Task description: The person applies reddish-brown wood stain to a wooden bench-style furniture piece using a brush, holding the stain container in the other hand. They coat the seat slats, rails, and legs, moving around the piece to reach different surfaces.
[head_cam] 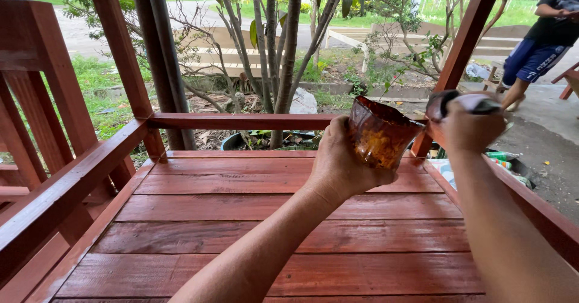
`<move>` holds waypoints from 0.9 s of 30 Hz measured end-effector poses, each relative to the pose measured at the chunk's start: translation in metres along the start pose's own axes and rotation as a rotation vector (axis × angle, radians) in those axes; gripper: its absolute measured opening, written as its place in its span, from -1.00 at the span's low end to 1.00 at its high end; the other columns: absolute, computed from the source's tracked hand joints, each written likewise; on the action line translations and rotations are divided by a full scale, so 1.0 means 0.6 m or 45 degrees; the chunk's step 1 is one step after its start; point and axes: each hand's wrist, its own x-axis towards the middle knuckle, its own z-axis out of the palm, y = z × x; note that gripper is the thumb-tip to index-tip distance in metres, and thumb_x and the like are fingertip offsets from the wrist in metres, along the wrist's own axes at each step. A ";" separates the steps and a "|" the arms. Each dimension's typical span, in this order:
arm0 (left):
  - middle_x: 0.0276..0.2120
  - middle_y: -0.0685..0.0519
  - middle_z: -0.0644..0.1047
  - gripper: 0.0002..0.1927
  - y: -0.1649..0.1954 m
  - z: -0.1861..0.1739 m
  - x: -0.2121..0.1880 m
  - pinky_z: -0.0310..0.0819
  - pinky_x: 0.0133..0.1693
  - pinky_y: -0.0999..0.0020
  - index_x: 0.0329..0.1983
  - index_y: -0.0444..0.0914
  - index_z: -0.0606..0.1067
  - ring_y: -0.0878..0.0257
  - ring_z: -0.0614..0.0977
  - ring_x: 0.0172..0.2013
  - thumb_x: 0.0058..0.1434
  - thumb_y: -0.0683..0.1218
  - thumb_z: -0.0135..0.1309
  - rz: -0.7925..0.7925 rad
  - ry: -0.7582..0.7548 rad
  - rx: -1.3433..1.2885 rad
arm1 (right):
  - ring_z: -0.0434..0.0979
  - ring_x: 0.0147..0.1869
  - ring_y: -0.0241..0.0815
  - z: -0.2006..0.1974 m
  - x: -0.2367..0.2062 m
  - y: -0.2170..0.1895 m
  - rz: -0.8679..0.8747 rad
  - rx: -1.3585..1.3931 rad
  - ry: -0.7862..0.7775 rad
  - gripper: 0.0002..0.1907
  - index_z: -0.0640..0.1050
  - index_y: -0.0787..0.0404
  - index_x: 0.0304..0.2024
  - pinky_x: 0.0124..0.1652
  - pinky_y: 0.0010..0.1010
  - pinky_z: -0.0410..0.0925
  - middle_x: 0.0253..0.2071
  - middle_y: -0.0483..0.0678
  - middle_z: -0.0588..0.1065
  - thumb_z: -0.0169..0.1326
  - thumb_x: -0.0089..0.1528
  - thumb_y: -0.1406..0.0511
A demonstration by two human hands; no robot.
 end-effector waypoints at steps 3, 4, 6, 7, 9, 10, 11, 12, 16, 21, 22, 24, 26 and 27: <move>0.00 -0.11 0.53 0.04 0.000 0.001 0.000 0.51 0.07 0.21 0.12 -0.34 0.33 0.05 0.59 0.04 -0.42 0.17 0.49 -0.002 -0.022 -0.019 | 0.78 -0.19 -0.04 -0.022 0.005 0.010 0.438 0.313 0.318 -0.67 0.46 0.32 -0.09 -0.34 -0.22 0.60 -0.11 0.11 0.62 0.27 0.13 0.45; 0.00 -0.10 0.53 0.04 0.000 0.001 -0.003 0.51 0.07 0.22 0.12 -0.33 0.34 0.06 0.59 0.04 -0.44 0.16 0.49 -0.010 -0.037 -0.038 | 0.78 -0.21 -0.07 -0.027 0.003 0.009 0.632 0.379 0.369 -0.65 0.42 0.33 -0.07 -0.44 -0.23 0.58 -0.10 0.10 0.61 0.27 0.16 0.44; 0.00 -0.08 0.54 0.05 -0.003 0.000 -0.006 0.51 0.07 0.23 0.13 -0.31 0.35 0.09 0.60 0.04 -0.46 0.16 0.49 -0.016 -0.055 -0.074 | 0.78 -0.31 -0.08 -0.031 -0.003 -0.003 0.954 0.283 0.326 -0.51 0.34 0.30 0.04 -0.46 -0.31 0.56 -0.09 0.07 0.61 0.32 0.20 0.35; 0.01 -0.09 0.53 0.07 -0.004 0.000 -0.007 0.51 0.07 0.22 0.14 -0.32 0.34 0.08 0.59 0.05 -0.46 0.15 0.50 -0.020 -0.049 -0.057 | 0.78 -0.36 -0.08 -0.031 -0.005 -0.011 1.112 0.236 0.297 -0.43 0.30 0.29 0.10 -0.48 -0.35 0.55 -0.08 0.06 0.61 0.35 0.21 0.30; 0.02 -0.11 0.50 0.10 -0.006 0.004 -0.009 0.49 0.08 0.21 0.15 -0.33 0.31 0.06 0.56 0.06 -0.46 0.15 0.52 -0.033 -0.045 -0.025 | 0.76 -0.34 -0.06 -0.021 -0.005 -0.030 1.259 0.338 0.365 -0.37 0.24 0.22 0.14 -0.51 -0.25 0.59 -0.10 0.02 0.60 0.31 0.16 0.31; 0.03 -0.11 0.49 0.11 -0.006 0.006 -0.008 0.48 0.08 0.20 0.17 -0.33 0.30 0.05 0.55 0.07 -0.46 0.15 0.52 -0.031 -0.046 -0.034 | 0.75 -0.33 -0.05 -0.013 -0.001 -0.040 1.333 0.395 0.399 -0.33 0.21 0.19 0.16 -0.52 -0.20 0.61 -0.11 0.01 0.59 0.29 0.13 0.31; 0.04 -0.12 0.48 0.12 -0.007 0.008 -0.008 0.48 0.08 0.20 0.19 -0.34 0.28 0.05 0.55 0.08 -0.45 0.15 0.52 -0.027 -0.049 -0.042 | 0.73 -0.29 -0.06 -0.009 0.004 -0.047 1.350 0.436 0.394 -0.32 0.17 0.16 0.20 -0.47 -0.19 0.61 -0.05 0.02 0.55 0.25 0.16 0.26; 0.05 -0.12 0.47 0.13 -0.008 0.011 -0.008 0.47 0.09 0.20 0.20 -0.34 0.27 0.04 0.54 0.08 -0.44 0.15 0.52 -0.025 -0.056 -0.052 | 0.71 -0.25 -0.06 -0.007 0.009 -0.054 1.369 0.473 0.389 -0.30 0.13 0.13 0.25 -0.43 -0.18 0.60 0.00 0.04 0.51 0.21 0.20 0.22; 0.06 -0.12 0.47 0.17 -0.013 0.019 -0.005 0.47 0.10 0.20 0.21 -0.34 0.25 0.04 0.54 0.09 -0.47 0.17 0.52 -0.052 -0.087 -0.008 | 0.63 -0.10 -0.08 0.011 0.039 -0.066 1.433 0.637 0.371 -0.23 -0.03 0.01 0.42 -0.24 -0.15 0.59 0.22 0.11 0.36 0.07 0.34 0.02; 0.08 -0.12 0.47 0.16 -0.028 0.015 0.004 0.47 0.12 0.20 0.21 -0.33 0.26 0.04 0.54 0.11 -0.46 0.17 0.52 -0.023 -0.082 0.001 | 0.62 -0.06 -0.15 0.037 0.133 -0.047 1.140 0.859 0.355 -0.42 0.13 0.09 0.34 -0.20 -0.27 0.56 0.21 0.07 0.40 0.03 0.38 0.10; 0.08 -0.12 0.46 0.17 -0.031 0.015 0.006 0.47 0.12 0.19 0.22 -0.33 0.26 0.03 0.53 0.11 -0.47 0.16 0.52 -0.025 -0.080 0.001 | 0.62 -0.05 -0.16 0.040 0.156 -0.038 1.009 0.912 0.302 -0.46 0.16 0.11 0.32 -0.17 -0.29 0.56 0.20 0.07 0.42 0.02 0.40 0.12; 0.09 -0.13 0.45 0.19 -0.035 0.016 0.012 0.45 0.12 0.18 0.24 -0.31 0.24 0.01 0.51 0.12 -0.48 0.15 0.53 -0.026 -0.078 0.004 | 0.63 -0.01 -0.19 0.047 0.191 -0.018 0.796 1.010 0.196 -0.53 0.22 0.15 0.29 -0.11 -0.33 0.54 0.19 0.07 0.44 0.00 0.42 0.14; 0.09 -0.13 0.45 0.18 -0.038 0.019 0.014 0.44 0.13 0.17 0.24 -0.31 0.25 0.01 0.51 0.12 -0.47 0.15 0.53 -0.021 -0.074 -0.001 | 0.63 0.02 -0.23 0.051 0.215 0.003 0.608 1.083 0.063 -0.61 0.28 0.19 0.25 -0.05 -0.38 0.53 0.17 0.06 0.47 -0.02 0.45 0.17; 0.09 -0.13 0.45 0.18 -0.039 0.020 0.015 0.44 0.14 0.17 0.23 -0.31 0.25 0.00 0.51 0.13 -0.47 0.15 0.53 -0.018 -0.073 -0.005 | 0.63 0.04 -0.24 0.051 0.227 0.012 0.529 1.107 0.009 -0.64 0.31 0.21 0.23 -0.02 -0.40 0.52 0.16 0.06 0.48 -0.03 0.46 0.18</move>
